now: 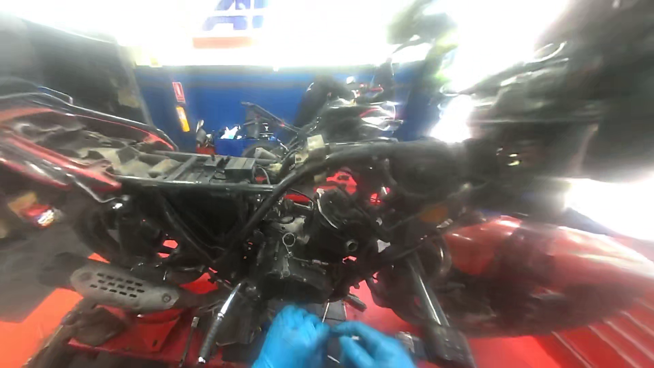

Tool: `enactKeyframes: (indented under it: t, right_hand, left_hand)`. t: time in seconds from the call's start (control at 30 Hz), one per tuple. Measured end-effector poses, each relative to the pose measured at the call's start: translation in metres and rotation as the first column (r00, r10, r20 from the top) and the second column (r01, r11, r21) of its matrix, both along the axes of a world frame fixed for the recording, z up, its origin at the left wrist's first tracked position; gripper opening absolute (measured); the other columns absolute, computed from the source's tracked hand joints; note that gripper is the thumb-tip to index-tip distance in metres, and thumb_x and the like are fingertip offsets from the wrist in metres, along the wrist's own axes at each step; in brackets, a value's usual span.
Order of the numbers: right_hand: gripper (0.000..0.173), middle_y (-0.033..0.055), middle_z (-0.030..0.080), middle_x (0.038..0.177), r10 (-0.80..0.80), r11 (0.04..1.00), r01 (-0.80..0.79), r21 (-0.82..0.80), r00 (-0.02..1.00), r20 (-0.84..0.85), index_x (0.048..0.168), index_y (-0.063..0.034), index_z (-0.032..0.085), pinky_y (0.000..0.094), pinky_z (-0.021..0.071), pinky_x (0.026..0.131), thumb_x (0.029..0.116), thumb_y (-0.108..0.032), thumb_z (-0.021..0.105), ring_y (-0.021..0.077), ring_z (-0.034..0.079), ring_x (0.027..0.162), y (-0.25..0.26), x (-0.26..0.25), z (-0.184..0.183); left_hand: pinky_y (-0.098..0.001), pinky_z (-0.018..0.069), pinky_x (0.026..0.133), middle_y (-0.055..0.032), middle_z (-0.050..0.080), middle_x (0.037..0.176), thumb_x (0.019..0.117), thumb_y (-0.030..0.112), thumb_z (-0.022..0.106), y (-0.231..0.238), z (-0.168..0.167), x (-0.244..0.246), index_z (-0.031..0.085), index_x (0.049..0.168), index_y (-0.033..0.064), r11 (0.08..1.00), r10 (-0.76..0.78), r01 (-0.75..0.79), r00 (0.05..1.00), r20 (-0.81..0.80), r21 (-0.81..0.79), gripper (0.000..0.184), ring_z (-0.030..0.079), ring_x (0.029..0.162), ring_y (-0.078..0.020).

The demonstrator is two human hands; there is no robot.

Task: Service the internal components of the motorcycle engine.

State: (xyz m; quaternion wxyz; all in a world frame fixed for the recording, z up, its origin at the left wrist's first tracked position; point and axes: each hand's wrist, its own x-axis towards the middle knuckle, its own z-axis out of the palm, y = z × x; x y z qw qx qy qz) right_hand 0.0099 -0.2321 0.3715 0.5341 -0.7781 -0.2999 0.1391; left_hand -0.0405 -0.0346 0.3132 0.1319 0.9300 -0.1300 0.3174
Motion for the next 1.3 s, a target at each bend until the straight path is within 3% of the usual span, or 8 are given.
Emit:
enactKeyframes:
  t: [0.17,0.27,0.37,0.63,0.83,1.03,1.2,1.3]
  right_hand:
    - [0.02,-0.0053,0.076,0.087,-0.134,0.977,0.196,-0.087,0.873,0.469,0.106,-0.0195,0.077,0.0358,0.0619,0.069,0.0962,-0.023,0.059,0.0075,0.071,0.074,0.072,0.088,0.044]
    - [0.022,-0.0025,0.076,0.09,-0.092,0.934,0.274,-0.228,0.804,0.588,0.107,-0.0222,0.078,0.0457,0.0606,0.074,0.0961,-0.025,0.06,0.0136,0.072,0.08,0.106,0.128,0.062]
    - [0.022,-0.0004,0.076,0.096,-0.004,0.902,0.28,-0.329,0.767,0.641,0.11,-0.0221,0.077,0.0485,0.0604,0.08,0.0967,-0.025,0.06,0.0172,0.073,0.087,0.128,0.153,0.074]
    - [0.016,0.0008,0.074,0.089,0.295,0.691,0.181,-0.7,0.814,0.501,0.103,-0.0234,0.077,0.0526,0.0578,0.075,0.0943,-0.024,0.063,0.0216,0.071,0.084,0.167,0.171,0.114]
    - [0.01,0.0023,0.07,0.079,0.378,0.665,0.22,-0.714,0.725,0.576,0.089,-0.0213,0.072,0.0551,0.0559,0.065,0.0913,-0.025,0.064,0.0249,0.07,0.076,0.178,0.181,0.117]
    - [0.009,0.0028,0.071,0.084,0.439,0.637,0.187,-0.748,0.71,0.551,0.091,-0.0198,0.072,0.0549,0.0556,0.069,0.093,-0.021,0.063,0.0249,0.07,0.081,0.182,0.192,0.129]
    - [0.016,0.0028,0.07,0.082,0.416,0.559,0.244,-0.792,0.744,0.523,0.091,-0.0221,0.072,0.0551,0.0541,0.067,0.0958,-0.031,0.06,0.026,0.069,0.08,0.189,0.187,0.139]
    - [0.019,0.005,0.069,0.077,0.241,0.576,0.387,-0.72,0.761,0.602,0.085,-0.0186,0.07,0.0551,0.0556,0.061,0.0968,-0.031,0.061,0.0285,0.07,0.074,0.181,0.156,0.121]
  left_hand:
    - [-0.0387,0.0559,0.102,0.0021,0.077,0.112,0.1008,0.027,0.06,0.053,0.019,0.098,0.078,0.111,0.0187,0.913,0.1,-0.059,0.992,0.08,-0.403,0.022,0.07,0.111,-0.0135]
    - [-0.041,0.0514,0.109,-0.0005,0.074,0.122,0.1012,0.031,0.058,0.073,0.025,0.144,0.075,0.125,0.0176,0.787,0.178,-0.2,0.979,-0.095,-0.584,0.032,0.067,0.12,-0.0152]
    - [-0.0435,0.0486,0.112,-0.0065,0.071,0.13,0.1018,0.029,0.059,0.083,0.028,0.169,0.068,0.136,0.0132,0.698,0.104,-0.208,0.976,-0.191,-0.685,0.038,0.064,0.125,-0.0186]
    - [-0.0403,0.0543,0.105,-0.0004,0.076,0.117,0.1,0.027,0.062,0.09,0.019,0.173,0.073,0.129,0.0191,0.635,-0.003,-0.112,0.989,-0.147,-0.764,0.032,0.069,0.114,-0.0126]
    - [-0.0399,0.0522,0.108,0.001,0.072,0.125,0.1026,0.027,0.061,0.099,0.017,0.172,0.07,0.132,0.0199,0.683,-0.115,-0.029,0.982,-0.147,-0.73,0.032,0.066,0.119,-0.0107]
    - [-0.0403,0.0512,0.11,0.0029,0.068,0.135,0.103,0.029,0.06,0.102,0.017,0.173,0.061,0.145,0.0242,0.651,-0.156,-0.035,0.971,-0.179,-0.758,0.042,0.063,0.124,-0.0089]
    - [-0.0399,0.0499,0.111,0.0033,0.07,0.13,0.101,0.031,0.061,0.105,0.018,0.177,0.068,0.136,0.0217,0.681,-0.186,-0.033,0.958,-0.217,-0.731,0.037,0.063,0.124,-0.0087]
    - [-0.0391,0.0508,0.11,0.0023,0.071,0.128,0.1014,0.029,0.062,0.105,0.015,0.177,0.07,0.132,0.0185,0.661,-0.215,0.011,0.961,-0.175,-0.751,0.033,0.064,0.122,-0.0087]
